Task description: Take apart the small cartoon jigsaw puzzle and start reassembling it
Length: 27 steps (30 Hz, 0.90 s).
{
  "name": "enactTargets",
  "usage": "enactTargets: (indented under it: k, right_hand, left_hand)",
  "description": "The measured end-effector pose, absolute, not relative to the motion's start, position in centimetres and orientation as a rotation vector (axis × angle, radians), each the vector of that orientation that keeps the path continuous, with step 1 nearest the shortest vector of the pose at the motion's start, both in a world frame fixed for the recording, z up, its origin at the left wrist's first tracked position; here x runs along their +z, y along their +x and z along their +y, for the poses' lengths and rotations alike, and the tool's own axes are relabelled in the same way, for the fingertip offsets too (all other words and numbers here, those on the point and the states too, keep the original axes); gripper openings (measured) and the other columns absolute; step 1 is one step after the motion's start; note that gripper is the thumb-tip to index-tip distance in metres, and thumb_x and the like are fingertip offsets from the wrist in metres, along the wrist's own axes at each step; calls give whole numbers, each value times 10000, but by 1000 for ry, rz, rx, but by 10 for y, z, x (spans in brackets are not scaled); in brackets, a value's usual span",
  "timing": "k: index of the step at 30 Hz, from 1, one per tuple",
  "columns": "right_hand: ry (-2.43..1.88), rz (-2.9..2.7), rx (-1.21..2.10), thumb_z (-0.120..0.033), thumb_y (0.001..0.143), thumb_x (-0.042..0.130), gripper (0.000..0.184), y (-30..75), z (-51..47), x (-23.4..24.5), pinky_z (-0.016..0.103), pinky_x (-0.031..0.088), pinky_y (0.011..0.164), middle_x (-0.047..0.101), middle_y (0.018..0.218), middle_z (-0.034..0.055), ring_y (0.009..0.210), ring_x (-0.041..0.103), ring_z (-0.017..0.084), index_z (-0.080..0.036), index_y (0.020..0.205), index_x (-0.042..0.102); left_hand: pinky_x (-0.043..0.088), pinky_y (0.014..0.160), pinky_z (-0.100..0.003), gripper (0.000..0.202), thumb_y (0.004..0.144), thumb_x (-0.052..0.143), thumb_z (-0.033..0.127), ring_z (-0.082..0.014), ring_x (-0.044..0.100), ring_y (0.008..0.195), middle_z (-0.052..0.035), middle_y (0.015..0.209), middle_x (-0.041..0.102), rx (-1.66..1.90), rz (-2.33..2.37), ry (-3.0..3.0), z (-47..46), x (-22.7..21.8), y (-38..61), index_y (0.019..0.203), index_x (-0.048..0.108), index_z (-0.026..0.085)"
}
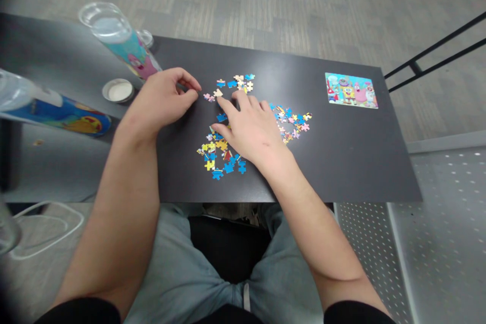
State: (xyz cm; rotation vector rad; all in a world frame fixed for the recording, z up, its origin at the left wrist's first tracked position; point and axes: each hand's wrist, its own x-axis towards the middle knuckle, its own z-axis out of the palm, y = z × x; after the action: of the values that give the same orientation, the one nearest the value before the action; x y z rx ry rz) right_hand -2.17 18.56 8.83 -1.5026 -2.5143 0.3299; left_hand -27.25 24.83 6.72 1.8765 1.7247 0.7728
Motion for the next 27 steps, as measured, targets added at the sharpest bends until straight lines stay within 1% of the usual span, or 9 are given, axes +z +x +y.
enactTargets:
  k: [2, 5, 8, 11, 14, 18, 21, 24, 27]
  right_hand:
    - [-1558, -2506, 292, -498, 1284, 743, 656, -35, 181, 87, 766, 633, 1260, 729, 1824, 251, 1573, 735, 594, -318, 1913, 698]
    - [-1646, -2507, 250, -584, 1322, 665, 737, -53, 178, 84, 769, 607, 1295, 669, 1911, 261, 1647, 680, 603, -275, 1990, 617]
    - [-1661, -2527, 232, -622, 1345, 593, 740, -60, 180, 84, 794, 584, 1319, 660, 1934, 264, 1706, 627, 613, -247, 1982, 636]
    - [-1647, -2559, 249, -623, 1338, 612, 729, -55, 181, 88, 811, 569, 1347, 659, 1944, 259, 1717, 634, 617, -241, 1955, 678]
    - [-1648, -2622, 273, -587, 1327, 652, 750, -45, 178, 93, 805, 542, 1412, 632, 1987, 247, 1772, 627, 593, -212, 1977, 648]
    - [-1671, -2680, 328, -589, 1326, 656, 834, -31, 171, 93, 775, 457, 1536, 464, 2111, 184, 1947, 472, 521, -178, 2042, 534]
    - [-1704, -2683, 366, -635, 1324, 642, 887, -18, 171, 93, 786, 401, 1584, 384, 2138, 149, 1995, 399, 489, -178, 2067, 481]
    - [-1776, -2669, 413, -648, 1326, 614, 887, 0, 174, 99, 781, 373, 1605, 381, 2136, 150, 1996, 399, 490, -183, 2070, 482]
    - [-1847, -2660, 462, -668, 1285, 669, 927, 19, 175, 105, 804, 344, 1614, 395, 2132, 161, 1986, 405, 525, -204, 2068, 494]
  left_hand:
    - [652, 990, -504, 133, 893, 851, 275, -320, 788, 1024, -53, 1074, 917, 751, 1760, 1868, 248, 68, -271, 1015, 821, 317]
    - [645, 1034, -516, 133, 914, 820, 248, -327, 810, 1062, -64, 1157, 933, 680, 1802, 1853, 246, 70, -266, 1028, 829, 315]
    - [641, 1083, -515, 157, 933, 796, 214, -327, 826, 1109, -72, 1220, 936, 643, 1829, 1852, 244, 73, -262, 1051, 838, 310]
    - [642, 1090, -524, 171, 934, 796, 191, -329, 829, 1116, -83, 1246, 935, 635, 1836, 1860, 244, 73, -262, 1059, 838, 300]
    - [641, 1067, -525, 170, 936, 796, 176, -326, 830, 1103, -91, 1262, 936, 637, 1817, 1870, 246, 71, -263, 1057, 832, 289]
    - [639, 1053, -515, 121, 961, 803, 196, -325, 824, 1108, -84, 1229, 931, 643, 1813, 1904, 248, 66, -264, 1032, 822, 293]
    - [633, 1035, -517, 82, 978, 821, 226, -319, 805, 1060, -79, 1195, 916, 646, 1818, 1909, 250, 63, -264, 1021, 816, 296]
    - [631, 1026, -534, 65, 995, 832, 250, -322, 789, 1024, -87, 1180, 894, 633, 1819, 1909, 251, 61, -265, 1044, 822, 291]
    - [639, 1056, -544, 58, 1026, 830, 271, -325, 782, 1050, -92, 1191, 879, 619, 1825, 1935, 252, 62, -264, 1081, 836, 287]
